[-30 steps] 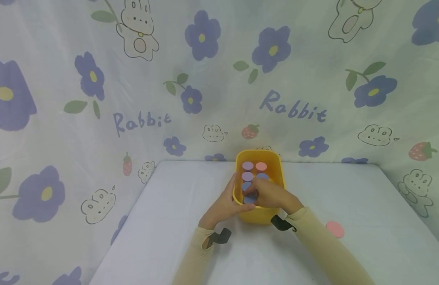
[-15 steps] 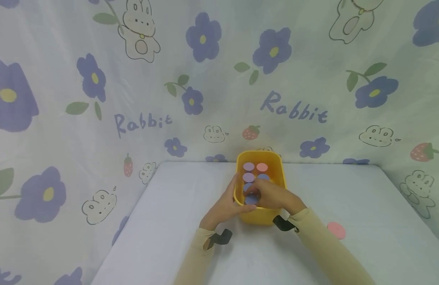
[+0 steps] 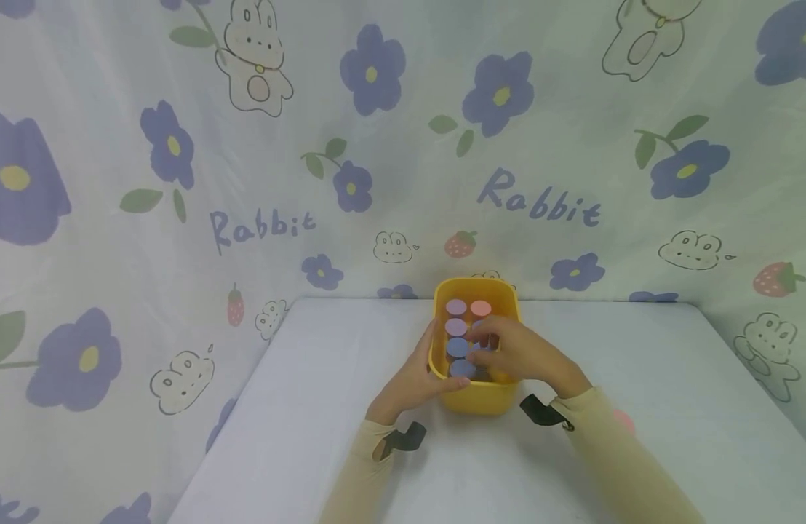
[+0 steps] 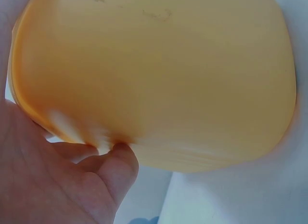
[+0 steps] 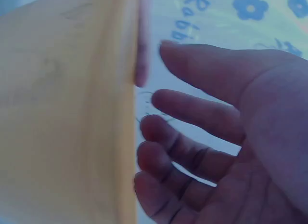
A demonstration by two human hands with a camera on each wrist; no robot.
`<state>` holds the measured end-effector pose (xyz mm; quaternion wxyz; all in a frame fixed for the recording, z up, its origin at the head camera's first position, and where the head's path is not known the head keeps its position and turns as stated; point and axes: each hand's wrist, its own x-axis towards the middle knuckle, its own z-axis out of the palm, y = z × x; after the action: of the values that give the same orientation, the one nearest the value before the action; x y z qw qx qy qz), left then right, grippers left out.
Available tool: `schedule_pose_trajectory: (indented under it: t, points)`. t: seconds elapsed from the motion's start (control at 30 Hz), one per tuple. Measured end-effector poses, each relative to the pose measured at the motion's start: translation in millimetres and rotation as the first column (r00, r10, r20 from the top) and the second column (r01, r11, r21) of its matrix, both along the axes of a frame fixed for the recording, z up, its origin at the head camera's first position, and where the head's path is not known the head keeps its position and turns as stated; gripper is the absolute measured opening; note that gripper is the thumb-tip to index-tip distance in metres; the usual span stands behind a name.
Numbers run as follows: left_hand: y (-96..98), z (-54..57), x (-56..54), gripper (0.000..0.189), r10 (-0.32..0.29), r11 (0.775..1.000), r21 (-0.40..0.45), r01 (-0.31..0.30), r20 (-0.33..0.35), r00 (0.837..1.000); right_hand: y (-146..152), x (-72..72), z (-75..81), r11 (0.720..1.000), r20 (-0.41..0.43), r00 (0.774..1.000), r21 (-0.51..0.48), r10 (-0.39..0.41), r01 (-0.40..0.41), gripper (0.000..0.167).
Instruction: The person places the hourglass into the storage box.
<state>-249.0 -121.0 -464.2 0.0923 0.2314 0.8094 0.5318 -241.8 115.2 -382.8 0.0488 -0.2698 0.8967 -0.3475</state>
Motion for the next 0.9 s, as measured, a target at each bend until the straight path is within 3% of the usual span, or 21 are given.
schedule_pose_trajectory:
  t: [0.33,0.63,0.9]
  points:
    - [1.3,0.7,1.7,0.119,0.023,1.000,-0.003,-0.023,0.035,0.999,41.7,20.2,5.3,0.992,-0.138,0.987,-0.111,-0.079,0.064,0.017]
    - [0.7,3.0,2.2,0.120,0.030,1.000,-0.002,-0.030,0.052,0.998,79.7,40.6,4.0,0.977,-0.164,0.964,-0.086,-0.208,0.196,0.018]
    - [1.0,2.4,2.0,0.118,0.022,1.000,0.006,-0.022,0.050,0.999,105.3,60.3,-1.4,0.970,-0.167,0.957,-0.099,-0.235,0.221,0.015]
